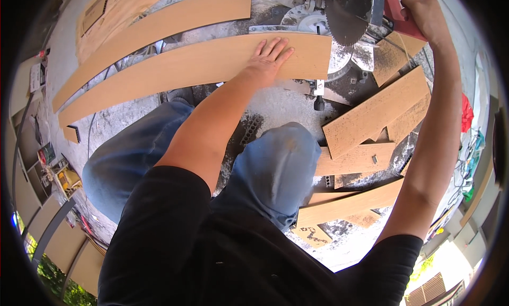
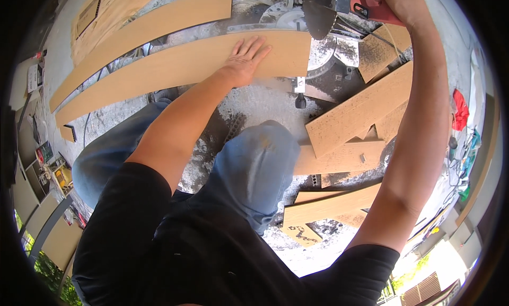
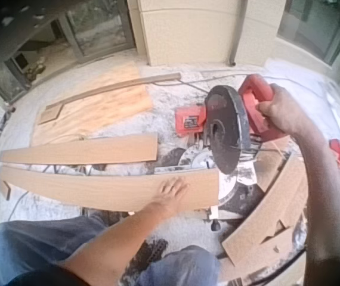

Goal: The person measures, marks, and cuts curved wooden planks using a miter saw and a measuring tape, then fits them against an outdoor concrete ledge.

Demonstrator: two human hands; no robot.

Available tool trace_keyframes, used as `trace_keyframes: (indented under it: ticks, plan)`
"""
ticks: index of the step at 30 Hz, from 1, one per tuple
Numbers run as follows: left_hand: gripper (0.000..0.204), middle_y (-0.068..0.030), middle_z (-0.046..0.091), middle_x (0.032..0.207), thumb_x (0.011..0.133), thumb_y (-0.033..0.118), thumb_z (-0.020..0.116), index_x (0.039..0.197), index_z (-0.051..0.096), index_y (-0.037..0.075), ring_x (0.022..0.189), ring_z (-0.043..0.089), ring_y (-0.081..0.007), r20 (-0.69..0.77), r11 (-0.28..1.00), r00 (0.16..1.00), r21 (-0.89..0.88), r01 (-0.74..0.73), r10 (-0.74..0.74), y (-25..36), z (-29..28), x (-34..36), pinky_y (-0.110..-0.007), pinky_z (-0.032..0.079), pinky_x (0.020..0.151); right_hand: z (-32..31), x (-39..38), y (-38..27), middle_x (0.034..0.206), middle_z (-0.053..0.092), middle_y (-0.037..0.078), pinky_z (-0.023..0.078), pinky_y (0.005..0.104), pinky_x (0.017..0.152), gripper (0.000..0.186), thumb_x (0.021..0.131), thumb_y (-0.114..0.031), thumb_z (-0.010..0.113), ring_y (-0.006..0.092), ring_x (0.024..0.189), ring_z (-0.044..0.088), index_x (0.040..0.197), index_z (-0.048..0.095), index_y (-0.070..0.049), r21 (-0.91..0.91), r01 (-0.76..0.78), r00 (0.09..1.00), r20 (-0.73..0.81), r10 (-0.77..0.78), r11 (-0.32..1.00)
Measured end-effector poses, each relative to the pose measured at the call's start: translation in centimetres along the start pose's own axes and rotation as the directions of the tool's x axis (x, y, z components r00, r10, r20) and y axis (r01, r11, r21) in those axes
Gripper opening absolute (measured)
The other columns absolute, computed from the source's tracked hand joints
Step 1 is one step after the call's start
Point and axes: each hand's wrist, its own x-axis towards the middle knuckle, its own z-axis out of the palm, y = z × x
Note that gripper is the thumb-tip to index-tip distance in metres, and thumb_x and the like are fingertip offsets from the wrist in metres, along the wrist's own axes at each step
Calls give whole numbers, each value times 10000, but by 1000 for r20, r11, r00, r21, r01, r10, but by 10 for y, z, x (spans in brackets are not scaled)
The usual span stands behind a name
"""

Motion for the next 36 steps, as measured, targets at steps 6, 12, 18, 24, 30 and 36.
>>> trace_keyframes:
  ticks: [6,12,18,24,30,36]
  plan:
    - [922,-115,112,1721,853,90,679,1642,209,174,1594,80,-306,3,998,1000,58,-2,2,-4,8,2,-507,81,1282,12,-32,6,1000,708,223,545,419,851,429,915,-235,685,327,937,704,1218,606,59,30,-120,989,-82,123,992]
    - [872,-85,104,1729,881,77,609,1646,208,195,1596,89,-282,-2,998,1000,61,-9,9,11,12,6,-502,73,1282,14,-68,30,1080,689,307,520,462,914,575,1019,-459,578,430,1035,683,1280,582,53,-40,-134,980,-157,127,990]
    - [864,-88,104,1730,892,65,580,1652,190,194,1598,88,-281,-7,995,1000,98,22,-22,-1,7,0,-510,67,1281,35,-90,69,1086,718,100,531,314,856,514,990,-379,669,197,933,686,1291,594,31,261,-210,969,-75,237,942]
    - [870,-112,128,1722,891,75,606,1648,187,174,1596,88,-287,-3,994,1000,110,5,-5,0,7,0,-511,66,1282,27,-60,56,1073,720,147,546,325,829,439,943,-229,655,198,886,692,1260,584,67,273,-372,928,80,364,887]
    - [849,-118,154,1715,901,28,574,1645,194,179,1592,111,-284,6,998,1000,64,4,-5,-1,-1,-2,-476,72,1291,36,-54,66,950,720,74,532,284,676,468,931,-416,756,131,739,653,1104,670,10,450,-464,869,63,491,763]
    - [819,-121,192,1707,894,28,570,1631,248,181,1585,152,-292,-62,999,998,31,15,-13,-8,2,-6,-497,90,1283,42,-51,41,918,708,79,538,288,700,527,917,-456,767,150,740,668,1134,677,16,385,-432,887,19,461,816]
